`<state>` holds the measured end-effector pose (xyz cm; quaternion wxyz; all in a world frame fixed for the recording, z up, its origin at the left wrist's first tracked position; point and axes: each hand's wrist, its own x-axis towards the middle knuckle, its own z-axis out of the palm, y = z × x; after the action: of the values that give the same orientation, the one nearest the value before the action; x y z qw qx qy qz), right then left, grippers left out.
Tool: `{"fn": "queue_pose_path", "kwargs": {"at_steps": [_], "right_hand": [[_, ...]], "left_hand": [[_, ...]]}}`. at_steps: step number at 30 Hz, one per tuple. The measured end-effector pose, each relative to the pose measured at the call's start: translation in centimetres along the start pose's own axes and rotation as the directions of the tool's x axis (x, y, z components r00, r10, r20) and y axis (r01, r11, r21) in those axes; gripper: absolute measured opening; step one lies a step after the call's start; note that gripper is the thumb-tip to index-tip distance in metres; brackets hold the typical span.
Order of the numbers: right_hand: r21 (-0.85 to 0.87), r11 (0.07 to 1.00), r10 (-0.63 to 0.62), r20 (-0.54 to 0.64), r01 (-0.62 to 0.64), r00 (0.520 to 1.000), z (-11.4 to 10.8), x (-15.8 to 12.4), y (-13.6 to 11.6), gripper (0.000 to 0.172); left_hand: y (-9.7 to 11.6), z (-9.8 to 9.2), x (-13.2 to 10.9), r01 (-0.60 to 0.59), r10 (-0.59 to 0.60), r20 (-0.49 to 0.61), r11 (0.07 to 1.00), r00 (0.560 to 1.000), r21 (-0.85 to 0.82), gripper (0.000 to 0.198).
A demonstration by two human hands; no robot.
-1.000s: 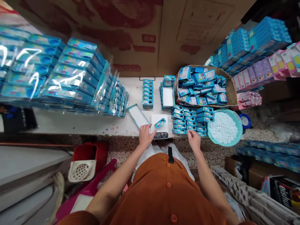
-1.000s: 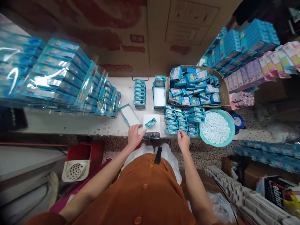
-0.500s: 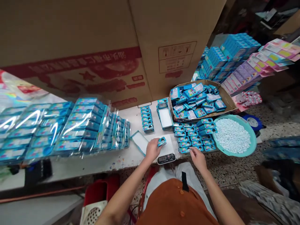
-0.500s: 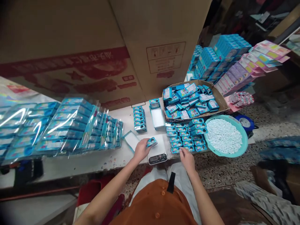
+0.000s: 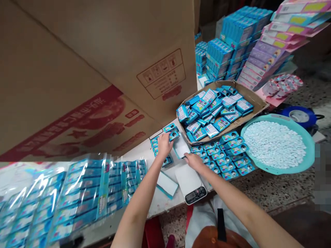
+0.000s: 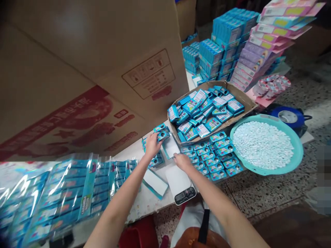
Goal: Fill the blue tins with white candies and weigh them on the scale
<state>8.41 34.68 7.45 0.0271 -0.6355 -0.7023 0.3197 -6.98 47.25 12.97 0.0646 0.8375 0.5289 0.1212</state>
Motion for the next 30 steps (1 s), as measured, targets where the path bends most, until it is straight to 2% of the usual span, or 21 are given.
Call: {"fn": "queue_pose_path", "kwargs": {"at_steps": [4,9,15,20,22,25,27,30], "right_hand": [[0.031,0.999,0.022,-0.019,-0.022,1.0,0.4,0.2,0.4,0.03],[0.067,0.997,0.034,-0.017,-0.032,0.999,-0.2,0.2,1.0,0.031],[0.095,0.994,0.058,0.012,-0.059,0.998,-0.6,0.0,1.3,0.032],[0.108,0.991,0.077,0.011,-0.078,0.997,-1.2,-0.3,0.5,0.035],[0.116,0.99,0.086,0.001,-0.086,0.996,-1.5,-1.3,0.1,0.042],[0.17,0.983,0.076,-0.053,-0.066,0.996,-1.6,-4.3,0.1,0.056],[0.242,0.969,0.079,-0.094,-0.054,0.992,-1.4,-7.4,0.9,0.054],[0.344,0.934,0.151,-0.143,-0.094,0.978,-0.5,-13.2,3.4,0.046]], "left_hand": [[0.1,1.0,1.7,-0.021,0.019,0.016,0.994,1.0,0.105,0.039],[0.2,1.7,2.4,-0.044,0.04,0.028,0.98,0.999,0.195,0.051],[-0.1,2.7,3.0,-0.145,0.104,0.173,0.958,0.979,0.246,0.065],[0.1,2.6,3.5,-0.114,0.07,0.178,0.961,0.982,0.25,0.067],[0.6,2.3,3.3,-0.082,0.043,0.162,0.968,0.986,0.238,0.069],[2.2,1.6,1.5,-0.036,0.026,0.059,0.985,0.998,0.169,0.075],[4.0,1.5,-1.0,-0.041,0.044,-0.036,0.997,0.998,0.073,0.075],[7.9,2.2,-5.7,-0.092,0.079,-0.13,0.99,0.988,-0.103,0.071]]}}
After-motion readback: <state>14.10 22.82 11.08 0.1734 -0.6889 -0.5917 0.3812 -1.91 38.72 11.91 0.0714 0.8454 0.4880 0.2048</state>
